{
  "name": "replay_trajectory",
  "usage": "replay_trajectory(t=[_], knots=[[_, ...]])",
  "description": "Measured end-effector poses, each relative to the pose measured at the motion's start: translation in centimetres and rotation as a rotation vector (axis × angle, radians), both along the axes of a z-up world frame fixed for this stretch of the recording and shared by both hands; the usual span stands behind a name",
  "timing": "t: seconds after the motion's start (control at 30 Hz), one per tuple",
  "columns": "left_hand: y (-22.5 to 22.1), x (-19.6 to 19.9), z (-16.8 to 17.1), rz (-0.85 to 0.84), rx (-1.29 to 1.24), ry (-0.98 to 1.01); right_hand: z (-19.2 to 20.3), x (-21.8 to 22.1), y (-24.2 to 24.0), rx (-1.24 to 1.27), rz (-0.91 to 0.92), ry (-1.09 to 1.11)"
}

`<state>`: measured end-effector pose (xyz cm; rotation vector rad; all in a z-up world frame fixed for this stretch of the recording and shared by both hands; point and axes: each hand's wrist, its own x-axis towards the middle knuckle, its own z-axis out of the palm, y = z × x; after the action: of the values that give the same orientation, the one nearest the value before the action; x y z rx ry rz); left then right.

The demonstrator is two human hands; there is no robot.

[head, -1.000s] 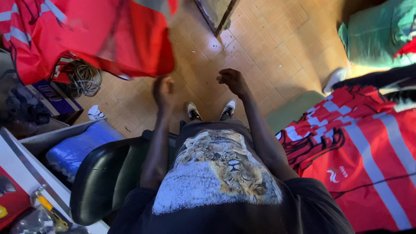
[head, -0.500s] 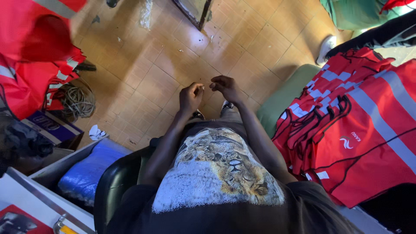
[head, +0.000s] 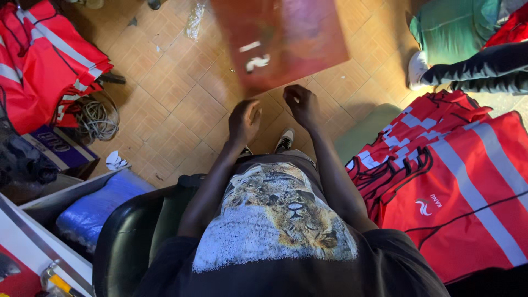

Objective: The person prepares reflective vests by placing each vest onto a flat orange board, aligning the fabric, and then lifting the vest off the board.

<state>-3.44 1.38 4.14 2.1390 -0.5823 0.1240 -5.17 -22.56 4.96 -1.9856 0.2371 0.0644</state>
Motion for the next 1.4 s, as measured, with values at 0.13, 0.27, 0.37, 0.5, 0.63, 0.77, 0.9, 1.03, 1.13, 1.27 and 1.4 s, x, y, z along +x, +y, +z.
replay_trajectory(t=[0.13, 0.27, 0.37, 0.5, 0.63, 0.77, 0.9, 1.03, 1.13, 1.27, 1.4], knots=[[-0.6, 1.3, 1.2, -0.005, 0.065, -0.055, -0.7, 1.5, 0.2, -0.185, -0.057, -0.248], [0.0, 2.4, -1.0, 0.084, 0.3, -0.194, -0.9, 3.1, 1.9, -0.489, -0.072, -0.349], [1.5, 2.2, -2.3, 0.11, 0.376, -0.188, -2.4, 3.1, 3.4, -0.516, -0.059, -0.239], [4.8, 3.1, -6.1, 0.124, 0.254, -0.333, -5.0, 2.9, 4.4, -0.467, -0.053, -0.119], [7.7, 5.0, -4.5, 0.22, 0.336, -0.29, -4.6, 3.8, 4.9, -0.399, -0.119, -0.132], [11.9, 7.8, -4.8, 0.434, 0.436, -0.182, -8.9, 6.4, 3.8, -0.371, -0.168, 0.082], [15.9, 12.0, -10.0, 0.603, 0.373, 0.047, -11.9, 10.6, 2.8, -0.334, -0.17, 0.249], [18.8, 16.0, -10.4, 0.592, 0.162, 0.292, -8.4, 12.2, 3.6, -0.13, -0.196, 0.284], [20.7, 17.6, -12.4, 0.442, -0.08, 0.588, -9.5, 12.8, 3.2, -0.003, -0.135, 0.022], [19.3, 16.6, -8.1, 0.391, -0.319, 0.817, -7.8, 12.3, 3.7, 0.215, -0.226, 0.102], [18.7, 16.5, -7.0, 0.595, -0.17, 0.969, -6.3, 11.6, 3.9, 0.246, -0.176, 0.037]])
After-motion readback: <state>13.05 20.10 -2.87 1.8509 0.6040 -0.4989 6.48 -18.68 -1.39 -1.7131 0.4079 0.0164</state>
